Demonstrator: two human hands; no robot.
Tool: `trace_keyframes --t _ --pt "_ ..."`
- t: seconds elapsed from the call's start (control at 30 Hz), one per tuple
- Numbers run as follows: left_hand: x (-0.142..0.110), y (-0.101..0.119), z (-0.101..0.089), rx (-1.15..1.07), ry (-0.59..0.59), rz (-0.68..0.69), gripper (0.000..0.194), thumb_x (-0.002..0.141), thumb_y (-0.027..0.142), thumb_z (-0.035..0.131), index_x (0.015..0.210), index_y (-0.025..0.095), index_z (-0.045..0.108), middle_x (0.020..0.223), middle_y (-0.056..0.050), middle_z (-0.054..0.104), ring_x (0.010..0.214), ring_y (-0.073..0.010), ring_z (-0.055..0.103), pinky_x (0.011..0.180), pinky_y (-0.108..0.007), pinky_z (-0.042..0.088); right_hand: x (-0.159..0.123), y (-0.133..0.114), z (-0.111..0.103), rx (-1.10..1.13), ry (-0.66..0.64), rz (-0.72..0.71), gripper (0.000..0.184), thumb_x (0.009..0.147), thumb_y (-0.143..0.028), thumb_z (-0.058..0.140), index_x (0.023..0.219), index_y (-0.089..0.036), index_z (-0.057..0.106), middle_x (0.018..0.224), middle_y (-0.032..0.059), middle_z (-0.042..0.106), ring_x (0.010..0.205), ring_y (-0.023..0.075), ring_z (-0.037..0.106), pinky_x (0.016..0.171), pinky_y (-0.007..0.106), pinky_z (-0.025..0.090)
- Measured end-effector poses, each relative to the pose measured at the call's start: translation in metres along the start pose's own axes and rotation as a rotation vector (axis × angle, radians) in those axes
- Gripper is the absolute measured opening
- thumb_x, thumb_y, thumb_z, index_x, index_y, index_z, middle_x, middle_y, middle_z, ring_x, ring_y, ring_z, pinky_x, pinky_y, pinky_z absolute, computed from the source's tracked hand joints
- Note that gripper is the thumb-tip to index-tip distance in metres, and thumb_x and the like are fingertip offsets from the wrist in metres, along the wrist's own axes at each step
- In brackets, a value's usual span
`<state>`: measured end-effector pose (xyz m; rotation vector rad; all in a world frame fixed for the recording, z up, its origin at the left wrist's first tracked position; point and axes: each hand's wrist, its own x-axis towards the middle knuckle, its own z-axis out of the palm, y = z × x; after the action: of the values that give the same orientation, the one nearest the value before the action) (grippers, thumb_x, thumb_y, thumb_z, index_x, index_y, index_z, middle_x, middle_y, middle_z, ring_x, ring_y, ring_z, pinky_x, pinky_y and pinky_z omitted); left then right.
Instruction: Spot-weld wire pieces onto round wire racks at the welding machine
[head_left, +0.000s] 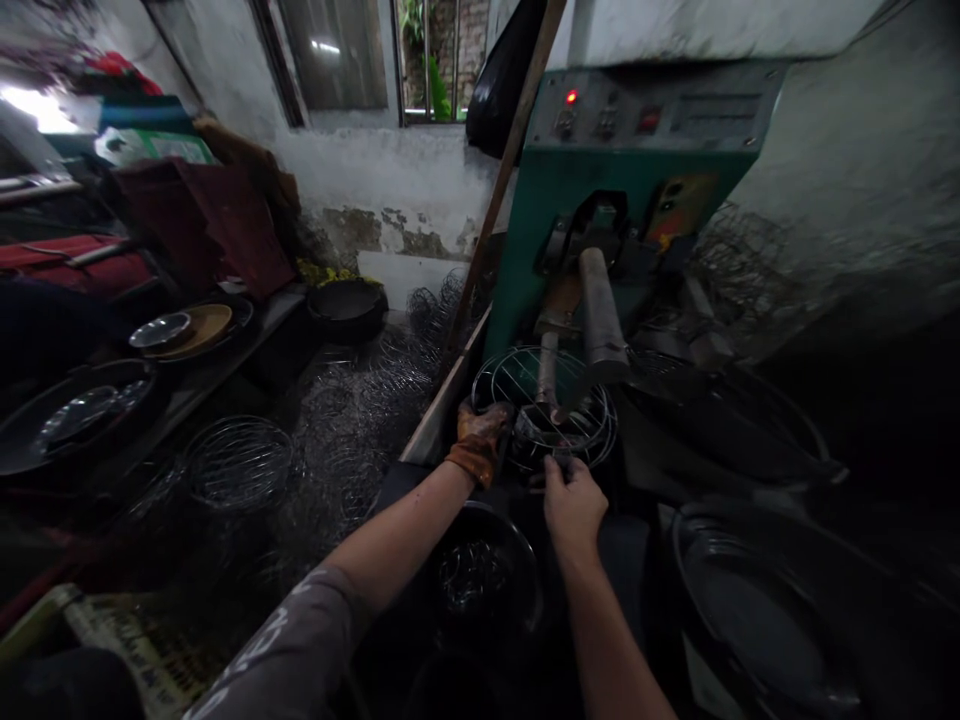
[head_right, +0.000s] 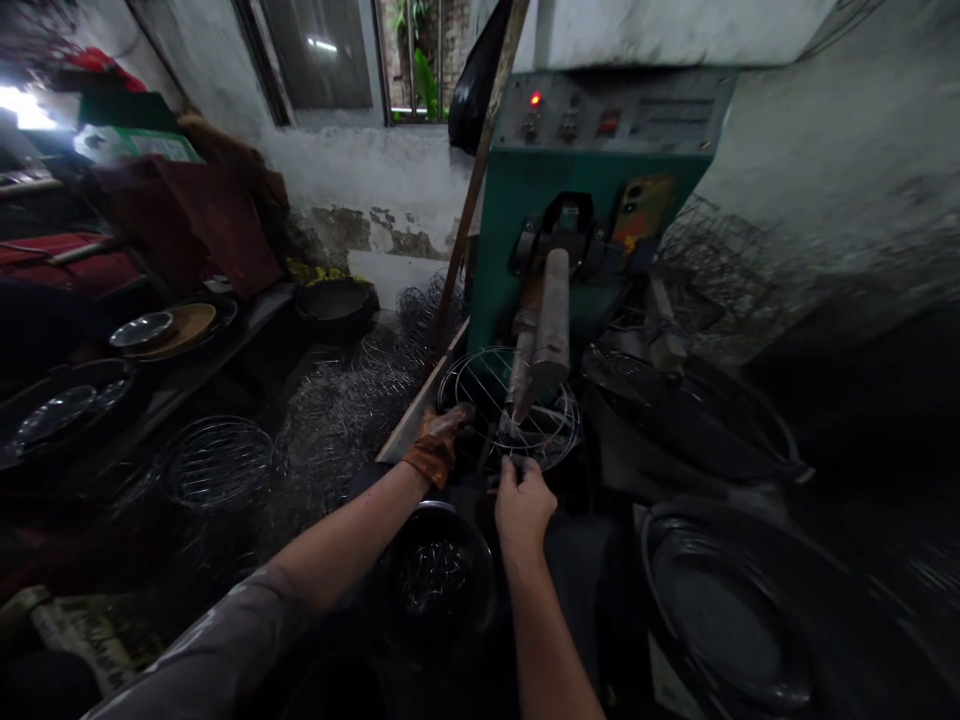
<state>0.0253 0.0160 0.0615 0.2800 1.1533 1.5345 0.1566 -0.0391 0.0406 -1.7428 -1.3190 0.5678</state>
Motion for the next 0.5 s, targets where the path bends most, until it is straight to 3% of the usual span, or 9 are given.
trace_keyframes --t 0.23,0.4,0.5 --pt "-0.001 0.002 0.002 -0.029 0.001 -0.016 0.038 0.060 0.014 0.082 0.093 0.018 0.063 0.078 -0.003 0.067 0.064 -0.0148 0.061 0.064 -0.028 0.048 0.000 0.004 0.005 -0.065 0.059 -0.069 0.057 0.088 -0.066 0.037 0.089 -0.019 0.067 0.077 0.0141 0.073 0.074 0.0268 0.069 0.072 0.035 0.050" --pt "0.021 -0.005 0.000 -0.027 -0.040 -0.101 0.025 0.069 0.022 0.082 0.090 0.019 0.067 0.072 -0.006 0.066 0.075 -0.0228 0.065 0.072 -0.034 0.053 0.012 0.006 0.008 -0.105 0.086 -0.124 0.058 0.089 -0.063 0.035 0.091 -0.016 0.068 0.079 0.0156 0.073 0.075 0.0272 0.070 0.075 0.036 0.051" --pt "0.035 -0.007 0.005 -0.029 -0.051 -0.097 0.028 0.069 0.025 0.083 0.091 0.020 0.066 0.071 -0.003 0.065 0.075 -0.0212 0.064 0.074 -0.033 0.054 0.022 0.007 0.011 -0.136 0.115 -0.169 0.057 0.090 -0.060 0.033 0.091 -0.015 0.068 0.083 0.0176 0.074 0.080 0.0278 0.070 0.078 0.036 0.051"
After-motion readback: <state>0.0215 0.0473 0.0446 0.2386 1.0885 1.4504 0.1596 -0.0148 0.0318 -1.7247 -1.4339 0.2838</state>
